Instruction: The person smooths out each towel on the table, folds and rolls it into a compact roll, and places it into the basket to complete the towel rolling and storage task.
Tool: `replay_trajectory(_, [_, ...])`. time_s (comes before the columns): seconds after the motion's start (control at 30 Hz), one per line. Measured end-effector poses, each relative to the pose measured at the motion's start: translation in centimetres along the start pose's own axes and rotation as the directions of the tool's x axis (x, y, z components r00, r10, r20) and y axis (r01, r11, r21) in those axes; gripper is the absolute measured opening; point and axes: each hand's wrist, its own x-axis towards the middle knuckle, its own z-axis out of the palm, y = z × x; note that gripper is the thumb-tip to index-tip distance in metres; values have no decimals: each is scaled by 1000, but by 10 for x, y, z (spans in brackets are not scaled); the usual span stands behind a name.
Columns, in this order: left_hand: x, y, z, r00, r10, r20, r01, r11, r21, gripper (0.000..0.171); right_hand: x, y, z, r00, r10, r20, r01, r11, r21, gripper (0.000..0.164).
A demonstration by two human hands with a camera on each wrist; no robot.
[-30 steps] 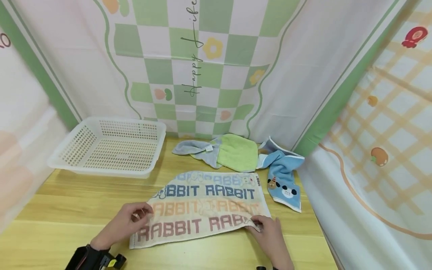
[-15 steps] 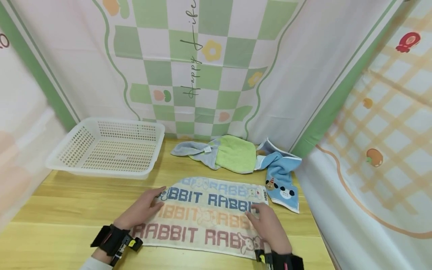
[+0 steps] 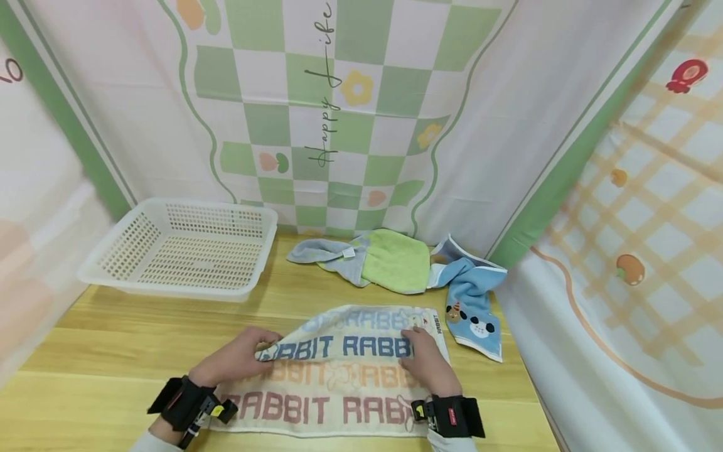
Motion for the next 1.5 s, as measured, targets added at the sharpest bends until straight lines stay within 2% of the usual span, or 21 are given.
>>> replay_trajectory(0.07, [0,1,1,1000,4,22,-4,1000,-27,25,-2,0,-1,1000,2,-2,-2,1000,14,55])
replay_trajectory(0.13, [0,2,2,1000,19,0,-19,1000,4,22,-3,1,-2,1000,1,-7,-1,1000,24,55])
replay_trajectory(0.23, [0,3,2,996,13,-83,-4,995,98,15,-4,1,-3,1000,1,-9,0,999,37,55])
replay_trajectory(0.3, [-1,4,1,988,3,-153,23,985,171,15,-5,0,-4,1000,5,-4,-5,999,42,55])
replay_trajectory(0.37, [-1,5,-1,975,-9,-224,62,970,235,15,-5,-1,-4,1000,5,4,-6,999,47,56])
replay_trajectory(0.43, [0,4,-3,954,1,-300,91,952,291,12,-5,-1,-4,1000,10,9,-10,999,52,57])
replay_trajectory(0.53, [3,-1,-4,918,41,-395,129,910,394,12,-5,1,-4,1000,11,4,-11,999,40,58])
replay_trajectory(0.6, [5,-5,-3,907,63,-417,151,875,460,19,-4,3,-3,1000,7,-5,-7,999,34,59])
replay_trajectory(0.67, [5,-10,-1,917,58,-394,168,842,513,29,-4,5,-2,1000,6,-14,-5,999,35,59])
replay_trajectory(0.73, [2,-13,2,940,27,-339,169,829,533,37,-4,6,-2,1000,-4,-18,5,999,38,60])
replay_trajectory(0.83, [-3,-14,6,961,-46,-274,183,848,497,47,-5,8,-1,1000,-6,-25,7,999,45,62])
replay_trajectory(0.93, [-7,-14,8,960,-95,-264,206,877,434,49,-6,11,-1,999,4,-45,-2,999,38,64])
replay_trajectory(1.0, [-6,-15,8,958,-103,-266,208,892,403,49,-6,13,-2,998,26,-62,-24,999,36,66])
replay_trajectory(1.1, [-2,-18,6,963,-81,-256,188,885,426,49,-4,16,-8,998,35,-56,-34,999,20,61])
replay_trajectory(1.23, [5,-21,0,970,-27,-243,143,868,475,49,8,18,-20,998,46,-46,-46,999,-19,38])
replay_trajectory(1.3, [8,-21,-3,969,-11,-245,133,861,491,49,17,20,-25,996,38,-78,-42,998,-45,32])
replay_trajectory(1.4, [12,-21,-8,965,13,-262,127,851,509,47,29,26,-28,987,-23,-158,10,997,-80,28])
replay_trajectory(1.5, [13,-22,-11,956,54,-287,118,828,548,42,39,33,-25,976,-108,-192,89,991,-103,33])
